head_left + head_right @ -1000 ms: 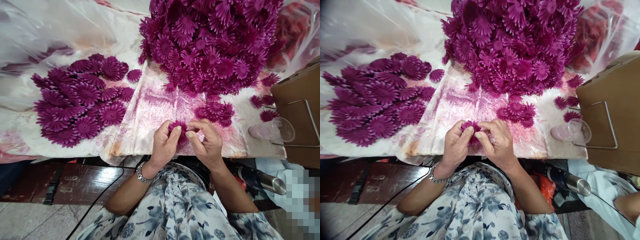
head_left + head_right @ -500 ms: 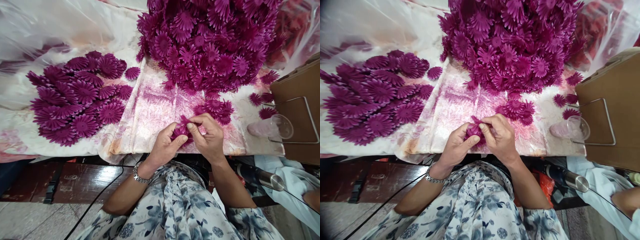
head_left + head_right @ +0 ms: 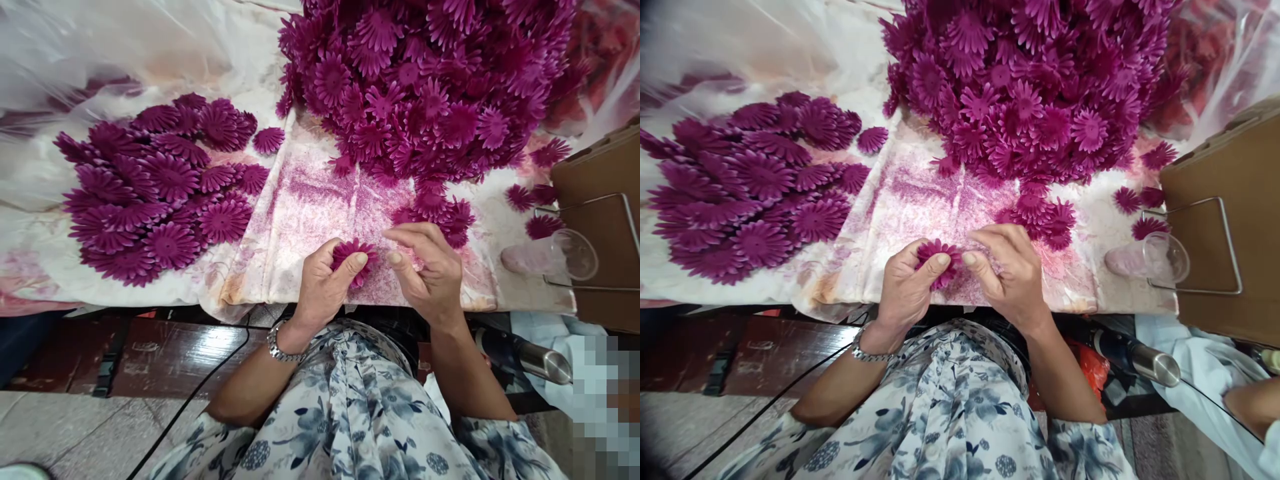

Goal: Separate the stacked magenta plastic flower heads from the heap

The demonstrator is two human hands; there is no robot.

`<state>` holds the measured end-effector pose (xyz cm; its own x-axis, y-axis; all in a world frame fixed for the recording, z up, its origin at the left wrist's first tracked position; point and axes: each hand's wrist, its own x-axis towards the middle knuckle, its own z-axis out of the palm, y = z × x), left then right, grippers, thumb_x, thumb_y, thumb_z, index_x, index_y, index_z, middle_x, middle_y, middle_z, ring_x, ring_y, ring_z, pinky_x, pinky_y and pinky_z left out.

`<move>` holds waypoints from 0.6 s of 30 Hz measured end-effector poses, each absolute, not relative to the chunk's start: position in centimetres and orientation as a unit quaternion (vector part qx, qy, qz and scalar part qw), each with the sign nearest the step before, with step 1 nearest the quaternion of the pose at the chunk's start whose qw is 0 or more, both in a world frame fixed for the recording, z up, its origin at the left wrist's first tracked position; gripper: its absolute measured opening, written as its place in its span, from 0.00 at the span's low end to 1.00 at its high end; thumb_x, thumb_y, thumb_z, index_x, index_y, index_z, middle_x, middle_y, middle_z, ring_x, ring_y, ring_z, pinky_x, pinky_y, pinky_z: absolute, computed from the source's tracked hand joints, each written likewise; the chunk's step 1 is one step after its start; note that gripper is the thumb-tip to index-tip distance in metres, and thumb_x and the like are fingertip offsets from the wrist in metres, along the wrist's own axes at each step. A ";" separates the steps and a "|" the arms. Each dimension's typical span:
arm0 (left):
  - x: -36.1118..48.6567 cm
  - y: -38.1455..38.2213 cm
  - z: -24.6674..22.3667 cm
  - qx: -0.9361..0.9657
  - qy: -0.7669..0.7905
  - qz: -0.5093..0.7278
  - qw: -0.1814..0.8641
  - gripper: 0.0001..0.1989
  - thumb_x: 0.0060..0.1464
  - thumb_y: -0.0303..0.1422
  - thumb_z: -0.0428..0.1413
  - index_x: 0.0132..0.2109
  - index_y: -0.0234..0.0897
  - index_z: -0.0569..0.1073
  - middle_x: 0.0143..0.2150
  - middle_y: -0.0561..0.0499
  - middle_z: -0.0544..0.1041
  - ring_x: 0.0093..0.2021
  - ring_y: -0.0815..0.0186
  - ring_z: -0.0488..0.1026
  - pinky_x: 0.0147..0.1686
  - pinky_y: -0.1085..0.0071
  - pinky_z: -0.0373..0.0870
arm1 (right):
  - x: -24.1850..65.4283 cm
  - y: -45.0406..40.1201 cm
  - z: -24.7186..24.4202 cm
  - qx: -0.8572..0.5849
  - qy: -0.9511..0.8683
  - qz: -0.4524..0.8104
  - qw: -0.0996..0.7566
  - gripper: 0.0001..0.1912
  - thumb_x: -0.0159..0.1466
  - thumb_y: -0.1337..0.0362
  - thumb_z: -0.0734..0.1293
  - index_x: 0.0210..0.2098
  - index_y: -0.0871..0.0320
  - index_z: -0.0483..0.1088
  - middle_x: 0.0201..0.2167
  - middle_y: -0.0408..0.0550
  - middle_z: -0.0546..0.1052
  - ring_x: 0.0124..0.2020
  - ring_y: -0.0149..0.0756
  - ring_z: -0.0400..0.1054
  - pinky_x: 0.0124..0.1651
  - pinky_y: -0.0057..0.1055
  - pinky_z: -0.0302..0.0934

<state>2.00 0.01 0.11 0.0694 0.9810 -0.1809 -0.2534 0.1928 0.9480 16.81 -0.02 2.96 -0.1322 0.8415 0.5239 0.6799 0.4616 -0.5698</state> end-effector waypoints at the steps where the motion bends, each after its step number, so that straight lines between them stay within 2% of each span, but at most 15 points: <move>1: 2.1 0.0 0.1 0.402 0.469 0.502 0.605 0.15 0.47 0.41 0.61 0.25 0.35 0.67 0.19 0.58 0.65 0.20 0.76 0.59 0.20 0.78 0.57 | 16.4 -0.2 3.0 -0.504 -0.745 0.125 0.419 0.09 0.61 0.62 0.66 0.39 0.58 0.73 0.34 0.48 0.75 0.38 0.35 0.69 0.43 0.34 0.63; 5: 2.3 0.0 0.2 0.426 0.472 0.490 0.597 0.22 0.49 0.46 0.58 0.20 0.35 0.62 0.16 0.59 0.58 0.18 0.76 0.54 0.17 0.77 0.53 | 15.6 -0.3 2.9 -0.471 -0.740 0.231 0.421 0.06 0.59 0.61 0.68 0.31 0.58 0.70 0.25 0.42 0.72 0.30 0.30 0.66 0.35 0.30 0.62; 9: 1.9 -0.2 0.5 0.430 0.430 0.460 0.648 0.21 0.52 0.48 0.54 0.23 0.36 0.65 0.19 0.57 0.62 0.19 0.75 0.58 0.19 0.76 0.56 | 15.9 0.0 2.4 -0.471 -0.704 0.280 0.452 0.06 0.61 0.64 0.66 0.28 0.57 0.69 0.23 0.40 0.70 0.27 0.28 0.65 0.32 0.28 0.60; 11: 1.6 -0.3 0.7 0.442 0.417 0.446 0.657 0.17 0.51 0.45 0.57 0.25 0.36 0.67 0.20 0.57 0.64 0.19 0.75 0.59 0.20 0.76 0.57 | 16.8 0.5 2.2 -0.507 -0.686 0.226 0.471 0.06 0.61 0.65 0.65 0.28 0.58 0.69 0.23 0.41 0.70 0.27 0.28 0.64 0.31 0.28 0.59; 14: 1.2 -0.3 0.8 0.440 0.425 0.447 0.653 0.15 0.49 0.42 0.60 0.26 0.35 0.70 0.20 0.57 0.65 0.20 0.75 0.59 0.20 0.76 0.57 | 19.4 1.7 2.3 -0.597 -0.668 0.043 0.442 0.07 0.62 0.63 0.64 0.30 0.58 0.71 0.25 0.43 0.71 0.28 0.31 0.64 0.33 0.32 0.59; 16: 1.3 -0.1 0.7 0.417 0.441 0.466 0.644 0.14 0.48 0.42 0.61 0.25 0.35 0.71 0.20 0.56 0.66 0.21 0.74 0.60 0.22 0.76 0.58 | 20.9 2.3 2.7 -0.639 -0.660 -0.074 0.388 0.08 0.62 0.61 0.64 0.36 0.58 0.73 0.31 0.47 0.73 0.34 0.36 0.65 0.40 0.38 0.60; 18: 1.7 0.1 0.5 0.398 0.454 0.491 0.629 0.13 0.47 0.41 0.61 0.25 0.35 0.72 0.21 0.55 0.69 0.22 0.73 0.62 0.24 0.76 0.60 | 21.4 2.4 3.1 -0.647 -0.660 -0.096 0.371 0.13 0.60 0.59 0.67 0.43 0.57 0.72 0.38 0.52 0.72 0.42 0.41 0.65 0.45 0.43 0.59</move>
<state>1.65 0.07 0.52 0.1070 0.9779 -0.1798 -0.2560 0.2019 0.9453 21.44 2.41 3.05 0.1117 0.7821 0.6131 0.9239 0.1455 -0.3540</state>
